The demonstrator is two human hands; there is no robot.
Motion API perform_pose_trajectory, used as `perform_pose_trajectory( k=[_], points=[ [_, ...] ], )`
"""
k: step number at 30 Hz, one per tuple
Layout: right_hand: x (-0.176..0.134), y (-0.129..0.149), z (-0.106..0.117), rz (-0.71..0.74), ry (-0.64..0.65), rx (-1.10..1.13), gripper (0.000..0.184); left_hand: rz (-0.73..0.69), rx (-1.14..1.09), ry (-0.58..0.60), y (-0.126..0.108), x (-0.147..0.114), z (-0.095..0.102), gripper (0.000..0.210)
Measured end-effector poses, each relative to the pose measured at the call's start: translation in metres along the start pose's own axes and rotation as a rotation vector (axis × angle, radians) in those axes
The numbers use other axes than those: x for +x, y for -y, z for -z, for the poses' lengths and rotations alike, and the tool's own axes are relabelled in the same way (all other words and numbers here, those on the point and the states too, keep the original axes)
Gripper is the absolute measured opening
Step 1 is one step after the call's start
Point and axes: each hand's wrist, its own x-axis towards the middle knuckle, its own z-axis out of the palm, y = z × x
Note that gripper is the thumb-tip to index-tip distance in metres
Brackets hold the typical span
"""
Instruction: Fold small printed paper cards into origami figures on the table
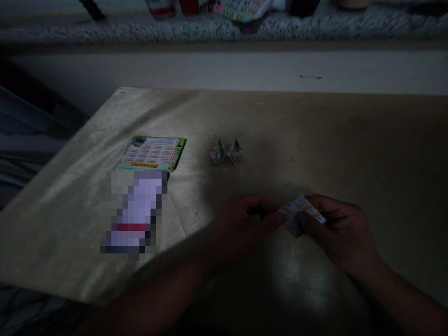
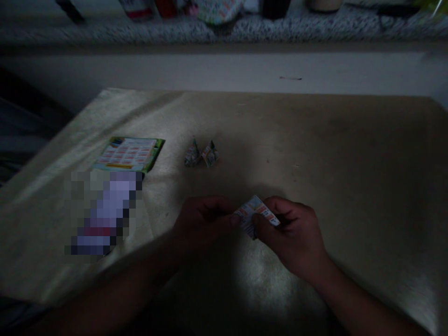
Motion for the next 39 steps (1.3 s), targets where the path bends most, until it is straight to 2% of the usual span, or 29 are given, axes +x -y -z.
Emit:
perform_pose_trajectory(
  k=[8,14,21,25,28,31,33,35,37,39],
  points=[
    [-0.001,0.000,-0.001,-0.031,0.019,0.111,0.010,0.038,-0.140,0.039,-0.005,0.000,0.001,0.021],
    [0.001,-0.001,0.003,-0.090,0.124,0.264,0.013,0.123,-0.302,0.012,-0.010,0.003,0.000,0.019],
    [0.002,-0.006,0.007,-0.070,0.190,0.262,0.008,0.054,-0.267,0.013,-0.005,0.003,0.001,0.016],
    [0.002,-0.007,0.006,-0.109,0.207,0.252,0.012,0.079,-0.307,-0.004,-0.002,0.006,0.004,0.019],
    [0.003,-0.007,0.007,-0.082,0.196,0.395,0.025,0.123,-0.341,0.005,0.000,0.009,0.005,0.022],
    [0.003,-0.008,0.009,-0.084,0.178,0.460,0.032,0.246,-0.486,0.083,-0.001,0.010,0.003,0.023],
    [0.001,-0.009,0.009,-0.110,0.240,0.414,0.037,0.345,-0.604,0.169,-0.003,0.009,0.001,0.024],
    [0.000,-0.009,0.007,-0.071,0.310,0.378,0.041,0.424,-0.677,0.267,-0.004,0.007,-0.002,0.025],
    [-0.001,-0.008,0.006,0.013,0.329,0.356,0.030,0.466,-0.711,0.354,-0.004,0.006,-0.004,0.025],
    [-0.001,-0.006,0.005,0.069,0.311,0.337,0.014,0.434,-0.675,0.410,-0.003,0.004,-0.006,0.022]
  ],
)
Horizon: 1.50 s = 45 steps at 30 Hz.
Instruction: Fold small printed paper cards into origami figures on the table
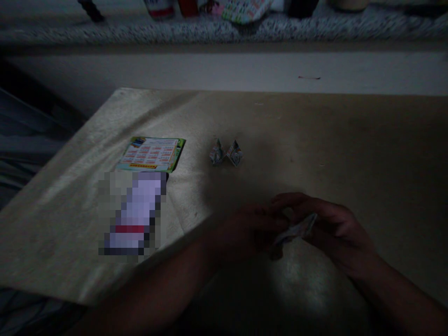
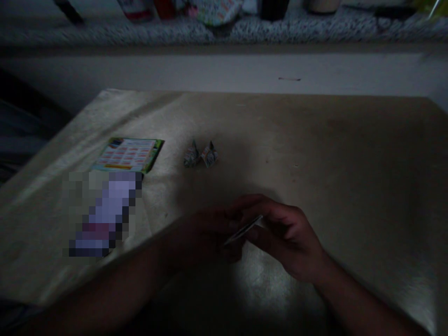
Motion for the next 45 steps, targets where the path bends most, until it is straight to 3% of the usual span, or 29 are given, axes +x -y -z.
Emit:
perform_pose_trajectory(
  k=[4,8,10,12,15,19,24,29,38,45],
  points=[
    [0.001,0.002,0.003,-0.028,-0.059,-0.004,0.009,-0.153,0.345,-0.068,0.001,-0.002,0.001,0.016],
    [0.000,0.001,0.008,-0.102,-0.144,0.088,0.029,-0.442,0.687,-0.240,-0.005,-0.008,0.004,0.028],
    [0.001,-0.001,0.010,-0.134,-0.135,0.161,0.035,-0.668,0.791,-0.229,-0.009,-0.011,0.007,0.038],
    [0.001,-0.002,0.011,-0.137,-0.108,0.201,0.024,-0.890,0.887,-0.165,-0.011,-0.011,0.010,0.032],
    [0.001,-0.005,0.012,-0.073,-0.123,0.171,0.011,-1.030,1.001,-0.102,-0.014,-0.010,0.012,0.016],
    [-0.004,-0.006,0.016,0.052,-0.145,0.013,0.008,-1.124,1.036,-0.175,-0.015,-0.009,0.011,0.014],
    [-0.005,-0.003,0.015,0.322,-0.162,-0.236,0.041,-1.165,0.969,-0.250,-0.015,-0.009,0.012,0.012],
    [-0.003,-0.001,0.013,0.462,-0.182,-0.409,0.044,-1.150,0.970,-0.206,-0.015,-0.009,0.011,0.014],
    [-0.003,0.004,0.009,0.470,-0.236,-0.469,0.032,-1.141,0.967,-0.238,-0.017,-0.011,0.007,0.004],
    [-0.003,-0.003,0.010,0.432,-0.277,-0.413,0.028,-0.960,0.917,-0.394,-0.010,-0.010,0.007,0.009]
  ],
)
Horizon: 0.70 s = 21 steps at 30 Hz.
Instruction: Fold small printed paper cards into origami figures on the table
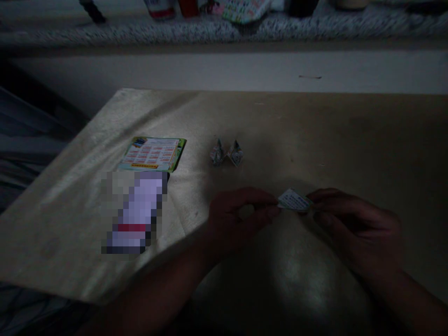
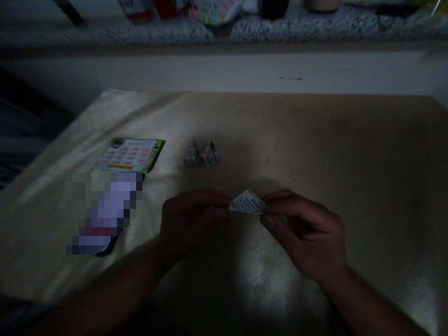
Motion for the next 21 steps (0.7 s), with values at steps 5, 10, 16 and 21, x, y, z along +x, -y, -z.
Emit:
perform_pose_trajectory(
  k=[5,10,16,21],
  points=[
    [-0.004,0.005,-0.010,-0.084,-0.114,-0.015,0.020,0.000,-0.016,-0.027,0.001,-0.005,-0.005,0.003],
    [-0.005,0.011,-0.021,-0.156,-0.146,0.003,0.017,0.016,-0.007,-0.124,-0.002,-0.009,-0.013,0.010],
    [-0.006,0.012,-0.026,-0.266,-0.212,0.071,0.017,0.066,-0.013,-0.145,-0.004,-0.010,-0.017,0.015],
    [-0.007,0.012,-0.027,-0.313,-0.229,0.092,0.018,0.119,-0.046,-0.150,-0.005,-0.011,-0.019,0.017]
  ],
)
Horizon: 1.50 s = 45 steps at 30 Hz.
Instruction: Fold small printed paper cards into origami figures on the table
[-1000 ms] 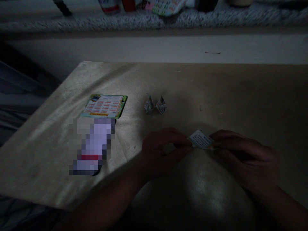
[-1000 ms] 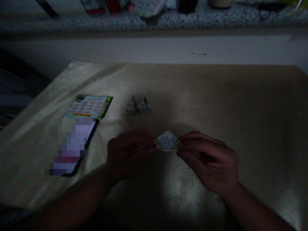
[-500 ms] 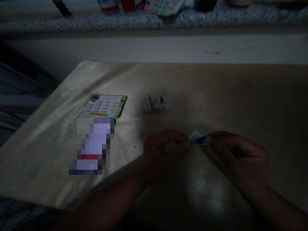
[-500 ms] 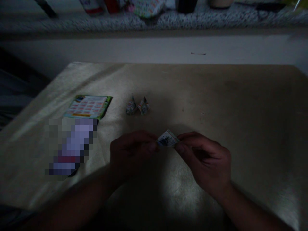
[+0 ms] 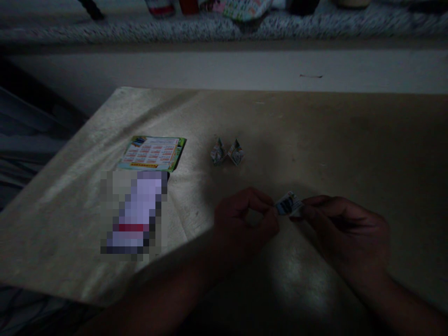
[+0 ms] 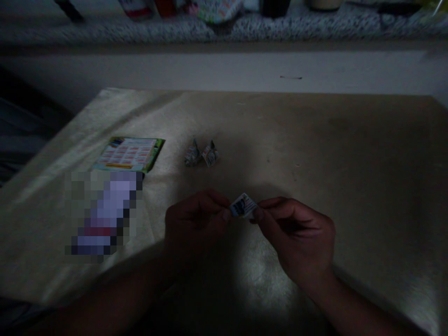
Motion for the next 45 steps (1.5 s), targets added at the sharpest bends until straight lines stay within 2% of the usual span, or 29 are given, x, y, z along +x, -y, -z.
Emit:
perform_pose_trajectory(
  k=[4,6,9,13,16,22,27,29,34,39,45],
  points=[
    [0.001,0.000,0.002,0.002,0.006,-0.065,0.020,0.032,-0.029,0.022,0.003,0.001,0.001,0.026],
    [0.002,0.001,0.003,0.013,0.002,-0.084,0.020,0.065,-0.058,0.052,0.006,0.002,0.003,0.024],
    [0.003,0.003,0.003,0.039,0.008,-0.102,0.020,0.158,-0.131,0.115,0.009,0.004,0.003,0.016],
    [0.002,0.004,0.002,0.069,0.064,-0.105,0.019,0.284,-0.189,0.208,0.009,0.004,0.001,0.026],
    [0.001,0.004,0.003,0.069,0.093,-0.113,0.018,0.323,-0.145,0.249,0.007,0.003,0.001,0.028],
    [0.001,0.005,0.003,0.059,0.099,-0.103,0.019,0.246,-0.038,0.269,0.005,0.001,0.003,0.026],
    [0.005,0.002,0.003,-0.029,0.124,-0.086,0.013,0.198,0.008,0.256,0.002,0.002,0.003,0.026],
    [0.007,0.001,0.004,-0.099,0.171,-0.032,0.010,0.178,0.018,0.259,0.001,0.002,0.003,0.025],
    [0.008,-0.001,0.004,-0.225,0.392,0.030,0.008,0.118,0.074,0.268,-0.001,0.003,0.003,0.026],
    [0.006,-0.003,0.003,-0.270,0.358,-0.002,0.010,0.040,0.145,0.278,0.000,0.002,0.003,0.025],
    [0.006,-0.001,0.005,-0.294,0.364,-0.024,0.014,0.125,0.091,0.270,0.001,0.002,0.003,0.022]
  ],
)
